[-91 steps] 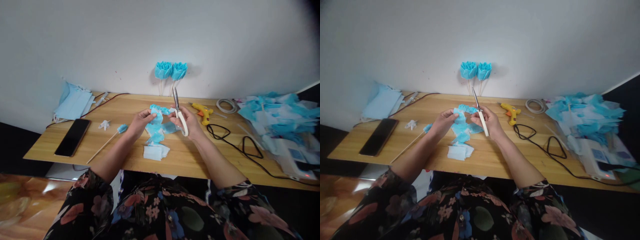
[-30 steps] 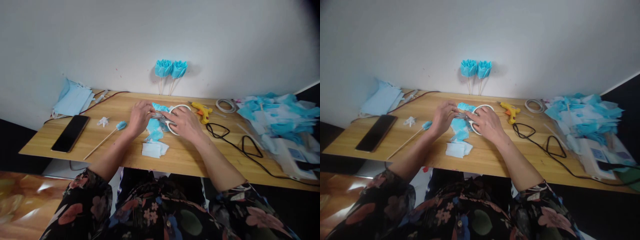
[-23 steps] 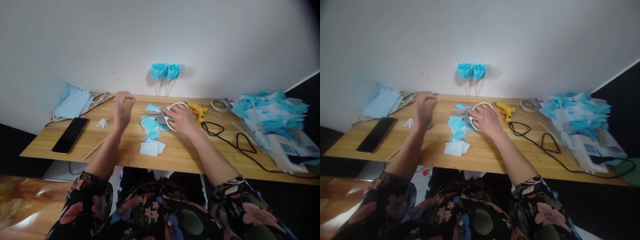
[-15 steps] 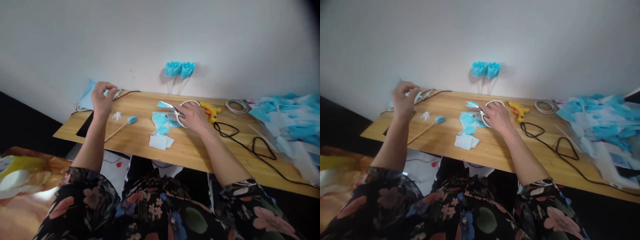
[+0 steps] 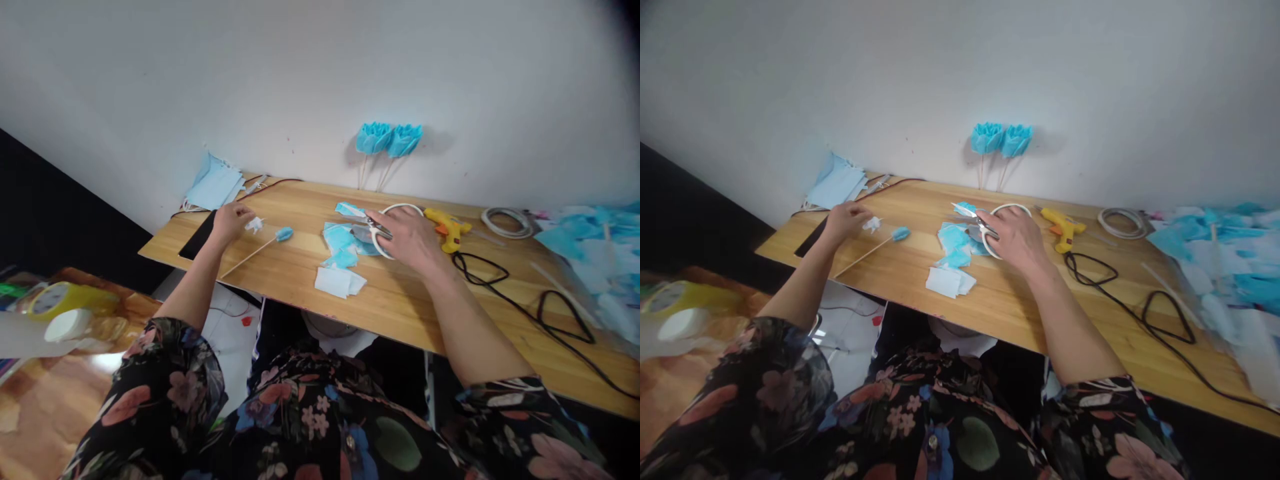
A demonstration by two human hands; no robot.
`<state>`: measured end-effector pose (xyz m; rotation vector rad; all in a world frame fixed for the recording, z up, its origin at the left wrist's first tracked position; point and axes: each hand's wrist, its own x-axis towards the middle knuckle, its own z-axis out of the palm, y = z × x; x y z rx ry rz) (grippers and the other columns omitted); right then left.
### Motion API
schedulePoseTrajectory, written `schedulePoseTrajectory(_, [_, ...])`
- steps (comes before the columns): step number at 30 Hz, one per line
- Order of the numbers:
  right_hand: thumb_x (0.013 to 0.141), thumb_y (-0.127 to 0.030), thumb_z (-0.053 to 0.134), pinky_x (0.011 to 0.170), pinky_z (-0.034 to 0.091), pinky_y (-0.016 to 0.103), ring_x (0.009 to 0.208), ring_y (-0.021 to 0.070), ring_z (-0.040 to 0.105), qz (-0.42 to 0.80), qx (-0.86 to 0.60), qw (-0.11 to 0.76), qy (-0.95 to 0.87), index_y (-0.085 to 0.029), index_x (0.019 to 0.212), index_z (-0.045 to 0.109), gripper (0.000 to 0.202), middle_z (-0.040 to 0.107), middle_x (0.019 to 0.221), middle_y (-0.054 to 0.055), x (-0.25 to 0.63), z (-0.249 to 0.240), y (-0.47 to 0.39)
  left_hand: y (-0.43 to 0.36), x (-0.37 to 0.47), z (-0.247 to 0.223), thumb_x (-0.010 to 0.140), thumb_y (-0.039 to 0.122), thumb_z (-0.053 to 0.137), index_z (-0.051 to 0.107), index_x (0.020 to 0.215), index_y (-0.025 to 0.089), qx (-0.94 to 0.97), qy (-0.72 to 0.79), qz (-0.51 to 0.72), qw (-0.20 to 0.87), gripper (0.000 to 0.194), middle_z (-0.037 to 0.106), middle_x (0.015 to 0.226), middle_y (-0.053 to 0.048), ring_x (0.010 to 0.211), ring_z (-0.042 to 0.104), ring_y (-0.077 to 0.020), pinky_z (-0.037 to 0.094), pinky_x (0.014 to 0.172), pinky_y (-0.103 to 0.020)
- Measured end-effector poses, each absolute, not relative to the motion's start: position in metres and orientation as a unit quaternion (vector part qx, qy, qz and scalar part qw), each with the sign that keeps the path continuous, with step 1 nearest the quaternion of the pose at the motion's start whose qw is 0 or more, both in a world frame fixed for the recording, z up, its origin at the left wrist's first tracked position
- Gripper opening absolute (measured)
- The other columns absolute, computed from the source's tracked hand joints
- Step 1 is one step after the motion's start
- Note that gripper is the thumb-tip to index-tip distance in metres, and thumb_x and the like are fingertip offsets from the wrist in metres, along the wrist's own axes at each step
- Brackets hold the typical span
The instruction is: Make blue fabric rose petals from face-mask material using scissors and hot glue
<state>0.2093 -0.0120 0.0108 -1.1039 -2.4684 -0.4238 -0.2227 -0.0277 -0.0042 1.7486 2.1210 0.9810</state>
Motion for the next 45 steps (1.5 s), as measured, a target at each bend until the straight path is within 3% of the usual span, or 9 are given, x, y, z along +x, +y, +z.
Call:
schedulePoseTrajectory(9, [0.090,-0.025,0.056,0.099,0.045,0.045,0.109,0.0309,0.062,-0.049,-0.424,0.236,-0.873,-0.018,0.143,0.057,0.054,0.072,0.117,0.014,0.202,0.017,-0.018,-0.020,-0.175,0.019,0.081,0.019,0.058,0.072,0.096,0.019,0.593,0.649,0.477,0.001,0.020,0.072,0.100,-0.006,0.090,0.064,-0.0187,0.050,0.087,-0.033])
schedulePoseTrajectory(13, [0.084,-0.022,0.059,0.100,0.047,0.044,0.116,0.0309,0.062,0.037,-0.457,0.253,-0.852,-0.019,0.147,0.051,0.064,0.070,0.130,0.012,0.201,0.020,-0.015,-0.015,-0.118,0.033,0.084,0.021,0.061,0.071,0.104,0.016,0.637,0.563,0.527,0.020,0.023,0.072,0.099,-0.006,0.091,0.065,-0.0189,0.050,0.087,-0.035])
schedulePoseTrajectory(19, [0.087,-0.029,0.058,0.090,0.052,0.038,0.103,0.0260,0.070,0.103,-0.594,0.297,-0.741,-0.021,0.145,0.050,0.059,0.073,0.122,0.009,0.267,0.042,-0.011,0.001,-0.050,0.034,0.083,0.022,0.061,0.072,0.107,0.015,0.695,0.473,0.530,0.117,0.027,0.073,0.100,-0.007,0.089,0.066,-0.0179,0.050,0.087,-0.035])
schedulePoseTrajectory(24, [0.088,-0.035,0.059,0.095,0.052,0.038,0.114,0.0297,0.067,0.014,-0.781,0.196,-0.593,-0.023,0.143,0.052,0.057,0.070,0.131,0.011,0.363,0.047,-0.021,0.014,-0.029,0.017,0.084,0.024,0.060,0.074,0.102,0.019,0.706,0.476,0.497,0.166,0.023,0.073,0.100,-0.005,0.090,0.067,-0.0173,0.051,0.088,-0.033])
schedulePoseTrajectory(27, [0.087,-0.038,0.060,0.095,0.051,0.043,0.117,0.0362,0.066,0.001,-0.838,0.135,-0.529,-0.017,0.144,0.052,0.062,0.071,0.128,0.017,0.404,0.033,-0.027,0.018,-0.029,-0.001,0.084,0.026,0.059,0.075,0.101,0.020,0.707,0.478,0.486,0.188,0.024,0.074,0.101,-0.005,0.092,0.067,-0.0179,0.052,0.089,-0.032])
schedulePoseTrajectory(30, [0.088,-0.039,0.057,0.094,0.050,0.042,0.118,0.0358,0.065,-0.020,-0.859,0.045,-0.510,-0.014,0.146,0.049,0.063,0.069,0.128,0.021,0.423,0.017,-0.028,0.021,-0.036,-0.018,0.086,0.031,0.058,0.075,0.103,0.019,0.703,0.487,0.473,0.211,0.027,0.075,0.101,-0.005,0.091,0.067,-0.0186,0.052,0.088,-0.033])
schedulePoseTrajectory(36, [0.092,-0.043,0.053,0.087,0.051,0.040,0.113,0.0337,0.068,-0.029,-0.829,-0.111,-0.548,-0.016,0.129,0.064,0.047,0.071,0.122,0.021,0.418,0.023,-0.022,0.025,-0.049,-0.029,0.085,0.037,0.059,0.075,0.103,0.018,0.678,0.500,0.485,0.235,0.031,0.075,0.098,-0.006,0.086,0.067,-0.0183,0.052,0.084,-0.032])
schedulePoseTrajectory(40, [0.096,-0.044,0.047,0.088,0.049,0.045,0.116,0.0364,0.065,-0.085,-0.833,-0.102,-0.537,-0.017,0.128,0.066,0.046,0.070,0.125,0.023,0.403,0.039,-0.014,0.025,-0.049,-0.024,0.085,0.034,0.058,0.074,0.101,0.018,0.679,0.487,0.497,0.234,0.028,0.075,0.098,-0.006,0.089,0.068,-0.0177,0.052,0.086,-0.031])
schedulePoseTrajectory(45, [0.097,-0.038,0.047,0.085,0.048,0.044,0.117,0.0383,0.064,-0.048,-0.845,-0.105,-0.522,-0.011,0.125,0.069,0.045,0.067,0.128,0.028,0.404,0.039,-0.008,0.024,-0.047,-0.018,0.084,0.025,0.057,0.073,0.099,0.018,0.682,0.489,0.498,0.217,0.023,0.075,0.097,-0.005,0.089,0.066,-0.0166,0.052,0.087,-0.031])
